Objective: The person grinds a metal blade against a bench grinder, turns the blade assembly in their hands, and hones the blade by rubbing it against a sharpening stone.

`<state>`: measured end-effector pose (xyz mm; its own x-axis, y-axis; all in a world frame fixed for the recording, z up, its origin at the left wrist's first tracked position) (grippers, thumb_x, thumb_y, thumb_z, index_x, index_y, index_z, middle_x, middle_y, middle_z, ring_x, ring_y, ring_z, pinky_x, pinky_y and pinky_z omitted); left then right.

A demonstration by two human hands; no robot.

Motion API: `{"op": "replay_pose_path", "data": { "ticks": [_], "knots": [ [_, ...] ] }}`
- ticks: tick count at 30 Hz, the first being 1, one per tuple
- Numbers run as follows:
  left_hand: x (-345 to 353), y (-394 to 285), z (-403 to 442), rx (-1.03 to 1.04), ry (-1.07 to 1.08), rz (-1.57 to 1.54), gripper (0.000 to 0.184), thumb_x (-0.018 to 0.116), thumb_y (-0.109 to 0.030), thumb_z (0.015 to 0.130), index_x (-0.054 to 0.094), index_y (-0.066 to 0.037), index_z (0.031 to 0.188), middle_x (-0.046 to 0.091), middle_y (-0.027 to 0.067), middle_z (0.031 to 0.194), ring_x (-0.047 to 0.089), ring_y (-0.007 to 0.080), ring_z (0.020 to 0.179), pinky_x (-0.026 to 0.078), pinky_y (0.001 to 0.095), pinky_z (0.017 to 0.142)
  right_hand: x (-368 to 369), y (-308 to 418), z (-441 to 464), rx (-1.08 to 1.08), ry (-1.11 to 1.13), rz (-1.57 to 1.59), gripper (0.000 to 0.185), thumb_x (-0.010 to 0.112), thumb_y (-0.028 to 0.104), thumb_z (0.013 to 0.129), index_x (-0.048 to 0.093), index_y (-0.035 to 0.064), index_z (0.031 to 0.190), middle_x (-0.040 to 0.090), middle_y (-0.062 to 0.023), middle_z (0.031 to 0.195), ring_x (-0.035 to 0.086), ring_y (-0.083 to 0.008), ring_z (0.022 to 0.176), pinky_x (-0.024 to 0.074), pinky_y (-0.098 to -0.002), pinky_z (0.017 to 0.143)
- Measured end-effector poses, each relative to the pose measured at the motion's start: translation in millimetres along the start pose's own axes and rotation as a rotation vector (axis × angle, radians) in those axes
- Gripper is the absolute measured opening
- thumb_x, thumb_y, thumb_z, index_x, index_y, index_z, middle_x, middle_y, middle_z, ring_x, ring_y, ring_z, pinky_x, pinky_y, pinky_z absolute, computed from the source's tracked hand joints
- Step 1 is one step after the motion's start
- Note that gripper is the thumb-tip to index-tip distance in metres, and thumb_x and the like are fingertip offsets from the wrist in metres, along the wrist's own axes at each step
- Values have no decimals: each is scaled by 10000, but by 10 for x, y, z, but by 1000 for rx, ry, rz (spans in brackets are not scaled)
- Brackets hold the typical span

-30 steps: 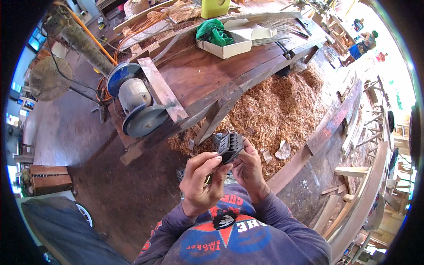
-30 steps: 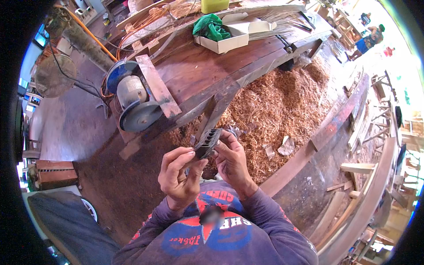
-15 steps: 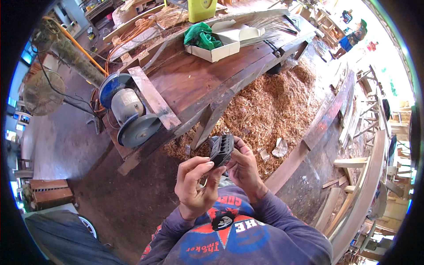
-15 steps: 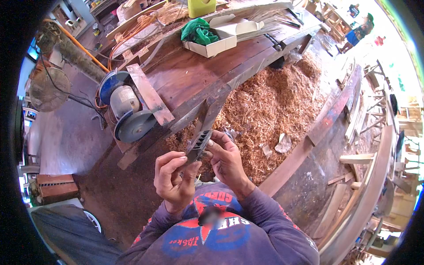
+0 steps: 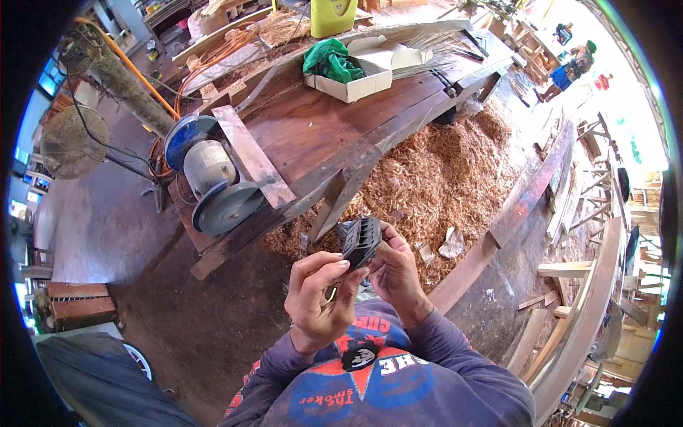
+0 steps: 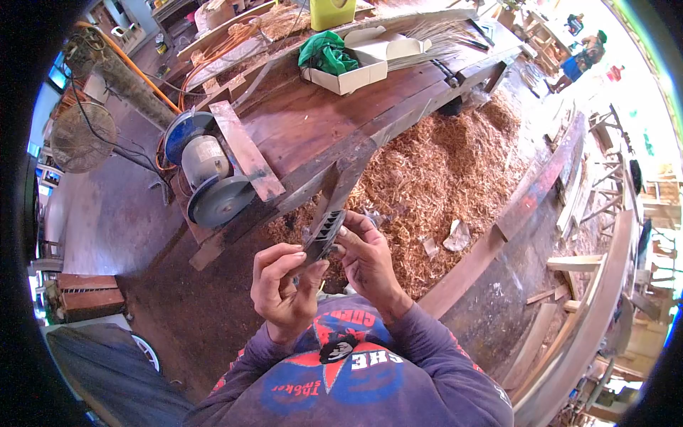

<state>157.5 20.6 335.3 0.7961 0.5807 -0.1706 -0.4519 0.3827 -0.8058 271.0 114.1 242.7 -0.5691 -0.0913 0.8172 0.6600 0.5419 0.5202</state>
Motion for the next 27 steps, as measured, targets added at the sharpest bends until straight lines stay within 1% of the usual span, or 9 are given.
{"op": "replay_pose_path", "data": {
  "ticks": [3,7,12,15,17,20,21,24,27],
  "knots": [
    [-34,16,1,-33,-77,0,316,840,-3,779,650,-16,1031,659,153,1042,664,246,897,545,317,750,-40,-13,1,-2,-5,4,318,620,68,983,508,-33,1263,642,-143,1182,670,-224,1056,563,-369,930],
    [-45,0,11,-29,-81,5,308,836,-3,784,651,-14,1030,661,157,1040,663,249,903,545,318,758,-31,-8,-15,-11,1,-6,331,626,69,979,502,-28,1271,632,-141,1201,660,-220,1071,557,-374,935],
    [-96,-59,23,-30,-91,97,285,826,19,779,673,-31,1014,611,153,1057,634,209,943,552,297,730,-105,-35,-8,-23,-52,-59,345,637,69,962,500,-20,1266,626,-130,1199,651,-217,1081,539,-375,954],
    [-177,90,-105,-81,-125,95,267,832,14,763,703,-58,985,620,138,1015,625,209,832,524,303,703,-148,-72,27,-99,-77,-134,322,623,49,960,504,-5,1254,629,-130,1189,655,-214,1069,548,-367,942],
    [-288,199,-220,-76,-178,127,255,818,21,786,700,-52,1001,616,120,981,613,167,800,507,272,676,-109,-164,63,-94,-61,-159,309,630,23,953,505,-10,1234,630,-137,1186,663,-214,1056,566,-359,920],
    [-507,577,-534,-347,-345,6,181,763,23,862,691,-34,1018,606,41,934,566,57,801,470,209,629,-105,-289,78,-201,-103,-399,312,644,-39,934,498,-21,1209,637,-132,1141,666,-181,1003,589,-324,878],
    [-587,617,-594,-356,-379,25,181,763,23,862,691,-34,1018,606,41,934,566,57,801,470,209,629,-99,-419,110,-170,-80,-409,312,644,-39,934,498,-21,1209,637,-132,1141,666,-181,1003,589,-324,878],
    [-801,1070,-989,-764,-634,-229,129,714,-21,914,686,-2,1039,654,4,962,572,42,841,465,193,718,-129,-790,193,-191,-129,-636,360,701,-56,895,512,-22,1200,643,-93,1100,642,-132,966,544,-253,833],
    [-1102,1431,-1157,-931,-802,-215,138,707,-32,924,685,-16,1060,673,4,908,602,60,771,483,199,701,4,-1257,434,-246,-68,-713,352,719,-36,893,530,-16,1189,638,-79,1091,630,-120,946,523,-239,822]
  ]
}}
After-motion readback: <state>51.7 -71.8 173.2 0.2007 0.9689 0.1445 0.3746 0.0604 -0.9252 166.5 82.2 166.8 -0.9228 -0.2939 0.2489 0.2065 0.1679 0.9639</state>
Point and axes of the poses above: each hand's wrist, its own z-axis towards the middle knuckle, its own x-axis out of the palm, y = z × x, the point moved 8 cm from there along z, towards the middle knuckle
